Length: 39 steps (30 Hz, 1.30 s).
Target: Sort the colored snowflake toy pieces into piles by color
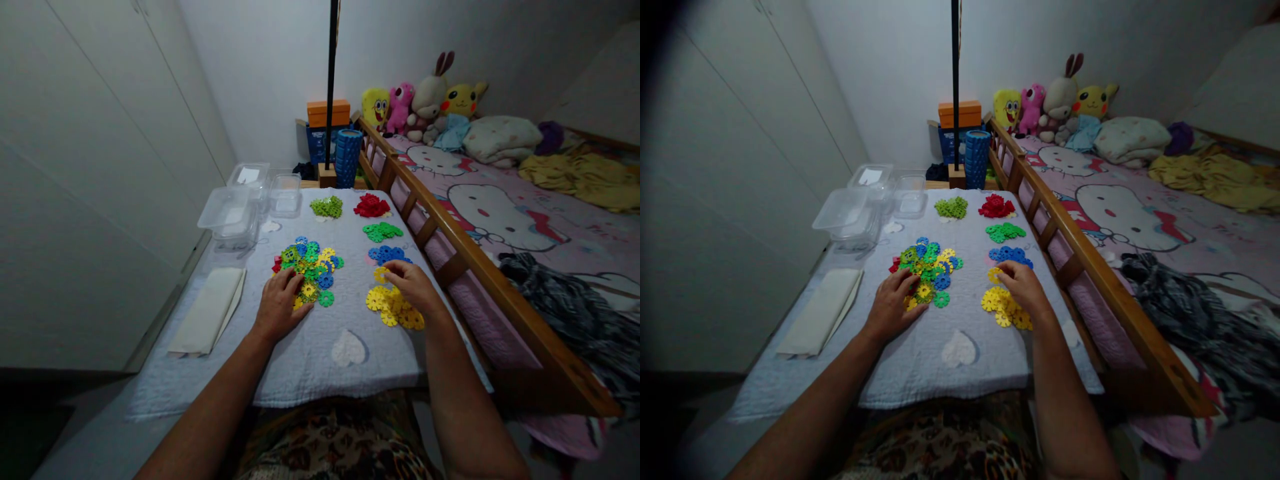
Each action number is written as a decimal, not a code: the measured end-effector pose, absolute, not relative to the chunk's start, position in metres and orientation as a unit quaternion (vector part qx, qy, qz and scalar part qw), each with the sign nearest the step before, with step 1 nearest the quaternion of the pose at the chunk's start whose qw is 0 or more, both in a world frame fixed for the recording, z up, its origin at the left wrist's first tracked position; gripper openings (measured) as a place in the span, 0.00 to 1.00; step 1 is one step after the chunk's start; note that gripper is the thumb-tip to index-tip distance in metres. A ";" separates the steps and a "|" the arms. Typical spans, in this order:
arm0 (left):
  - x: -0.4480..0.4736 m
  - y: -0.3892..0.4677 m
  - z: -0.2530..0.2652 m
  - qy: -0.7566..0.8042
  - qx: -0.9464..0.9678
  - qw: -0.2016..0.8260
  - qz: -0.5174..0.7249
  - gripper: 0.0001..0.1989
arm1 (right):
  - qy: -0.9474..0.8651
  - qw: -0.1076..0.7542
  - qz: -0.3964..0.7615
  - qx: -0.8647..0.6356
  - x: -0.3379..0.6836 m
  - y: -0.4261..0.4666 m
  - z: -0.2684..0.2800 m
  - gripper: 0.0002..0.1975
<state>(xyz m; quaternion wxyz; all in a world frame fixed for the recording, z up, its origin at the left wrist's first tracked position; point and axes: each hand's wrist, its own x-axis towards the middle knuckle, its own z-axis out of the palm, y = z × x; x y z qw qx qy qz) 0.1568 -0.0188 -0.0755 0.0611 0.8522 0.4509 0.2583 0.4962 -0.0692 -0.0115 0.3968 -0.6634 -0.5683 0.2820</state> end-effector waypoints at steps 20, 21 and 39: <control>0.158 -0.020 -0.074 0.445 0.856 0.048 0.259 0.30 | -0.675 0.132 0.167 -0.706 0.492 -0.108 -0.033 0.06; 0.158 -0.020 -0.074 0.444 0.856 0.049 0.259 0.30 | -0.677 0.130 0.156 -0.707 0.491 -0.107 -0.033 0.06; 0.156 -0.018 -0.076 0.450 0.849 0.052 0.272 0.35 | -0.676 0.151 0.140 -0.708 0.368 -0.028 -0.039 0.18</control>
